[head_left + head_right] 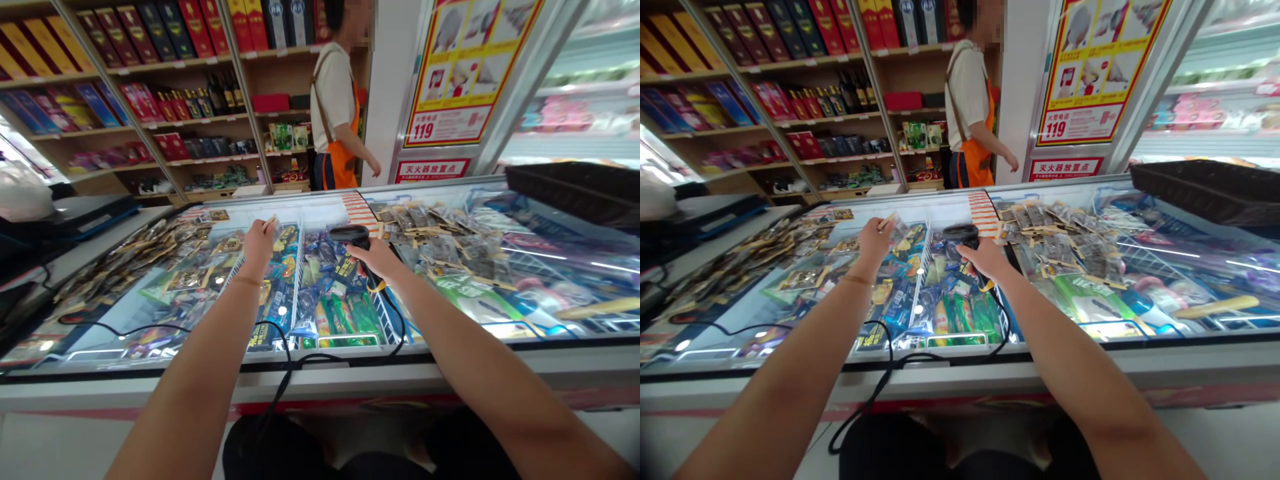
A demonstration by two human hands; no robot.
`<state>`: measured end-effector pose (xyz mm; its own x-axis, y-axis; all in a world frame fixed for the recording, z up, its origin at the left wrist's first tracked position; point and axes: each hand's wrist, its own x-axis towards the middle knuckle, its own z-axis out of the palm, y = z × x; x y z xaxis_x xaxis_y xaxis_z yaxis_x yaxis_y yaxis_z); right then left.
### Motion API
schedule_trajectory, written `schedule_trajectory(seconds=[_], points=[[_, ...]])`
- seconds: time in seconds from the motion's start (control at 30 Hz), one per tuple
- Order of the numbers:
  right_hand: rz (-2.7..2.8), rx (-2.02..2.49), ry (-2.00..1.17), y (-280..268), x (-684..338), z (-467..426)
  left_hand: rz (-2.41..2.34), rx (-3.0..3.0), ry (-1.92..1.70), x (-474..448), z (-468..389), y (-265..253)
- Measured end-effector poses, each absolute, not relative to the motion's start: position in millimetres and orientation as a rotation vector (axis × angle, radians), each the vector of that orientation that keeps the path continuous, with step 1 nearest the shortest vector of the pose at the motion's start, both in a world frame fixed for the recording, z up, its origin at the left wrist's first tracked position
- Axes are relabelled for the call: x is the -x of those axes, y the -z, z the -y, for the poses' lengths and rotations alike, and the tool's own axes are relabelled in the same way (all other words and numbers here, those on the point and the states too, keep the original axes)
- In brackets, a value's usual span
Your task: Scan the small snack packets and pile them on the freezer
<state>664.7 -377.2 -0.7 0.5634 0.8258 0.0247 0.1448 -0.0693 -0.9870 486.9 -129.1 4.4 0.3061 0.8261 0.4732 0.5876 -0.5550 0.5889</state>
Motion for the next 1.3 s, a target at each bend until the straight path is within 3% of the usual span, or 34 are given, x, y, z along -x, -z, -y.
schedule_trajectory(seconds=[0.13,0.53,0.97,1.3], points=[[0.918,1.608,-0.66,0.9,-665.7,379.7,-1.012,-1.864,-1.13,-518.0,139.1,-1.8],[0.991,1.71,-0.628,-11.5,-648.8,385.3,-0.769,-1.511,-1.021,-525.7,166.6,27.8],[1.111,1.888,-0.581,-11.4,-646.0,387.8,-0.793,-1.528,-0.998,-525.3,170.8,25.9],[1.04,1.775,-0.649,-4.5,-651.9,384.4,-0.778,-1.522,-1.01,-524.7,167.9,28.8]])
